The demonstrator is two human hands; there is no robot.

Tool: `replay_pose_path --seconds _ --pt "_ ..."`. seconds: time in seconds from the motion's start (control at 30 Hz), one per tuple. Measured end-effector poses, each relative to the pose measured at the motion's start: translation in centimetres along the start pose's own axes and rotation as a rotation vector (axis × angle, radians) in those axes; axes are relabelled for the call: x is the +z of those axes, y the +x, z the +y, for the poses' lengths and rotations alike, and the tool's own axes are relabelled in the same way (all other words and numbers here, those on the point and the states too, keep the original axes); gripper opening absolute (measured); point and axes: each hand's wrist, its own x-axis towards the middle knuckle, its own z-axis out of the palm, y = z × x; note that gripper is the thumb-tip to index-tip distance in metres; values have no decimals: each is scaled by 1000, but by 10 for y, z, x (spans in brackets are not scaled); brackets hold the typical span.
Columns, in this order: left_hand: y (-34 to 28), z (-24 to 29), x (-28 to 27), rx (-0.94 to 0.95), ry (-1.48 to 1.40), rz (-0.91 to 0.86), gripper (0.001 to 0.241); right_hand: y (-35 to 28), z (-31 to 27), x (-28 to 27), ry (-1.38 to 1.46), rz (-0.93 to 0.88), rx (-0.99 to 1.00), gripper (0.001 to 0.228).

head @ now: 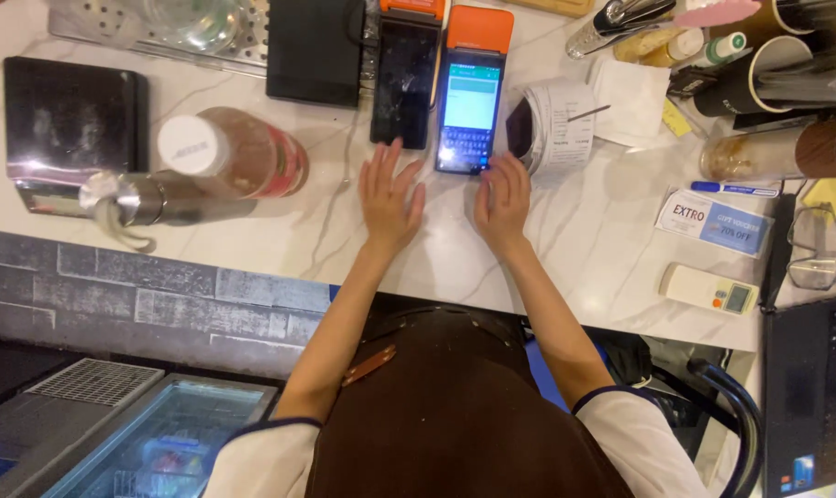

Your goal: The recorder washes a pitcher or kettle in a sink and processes a payment at a POS terminal.

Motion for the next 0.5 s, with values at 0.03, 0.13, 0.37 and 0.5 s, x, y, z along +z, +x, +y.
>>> replay_pose_path --seconds 0.03,0.13,0.37,0.5 --pt "11 2 11 32 -10 -37 40 -1 5 0 -12 -11 -19 21" --pt "32 2 31 61 -18 -112 39 0 10 2 -15 -39 -22 24" --pt "35 0 39 28 -17 -163 37 4 12 6 -45 -139 -55 32" --pt "39 2 38 4 -11 -189 35 6 10 4 -13 -150 -40 32"
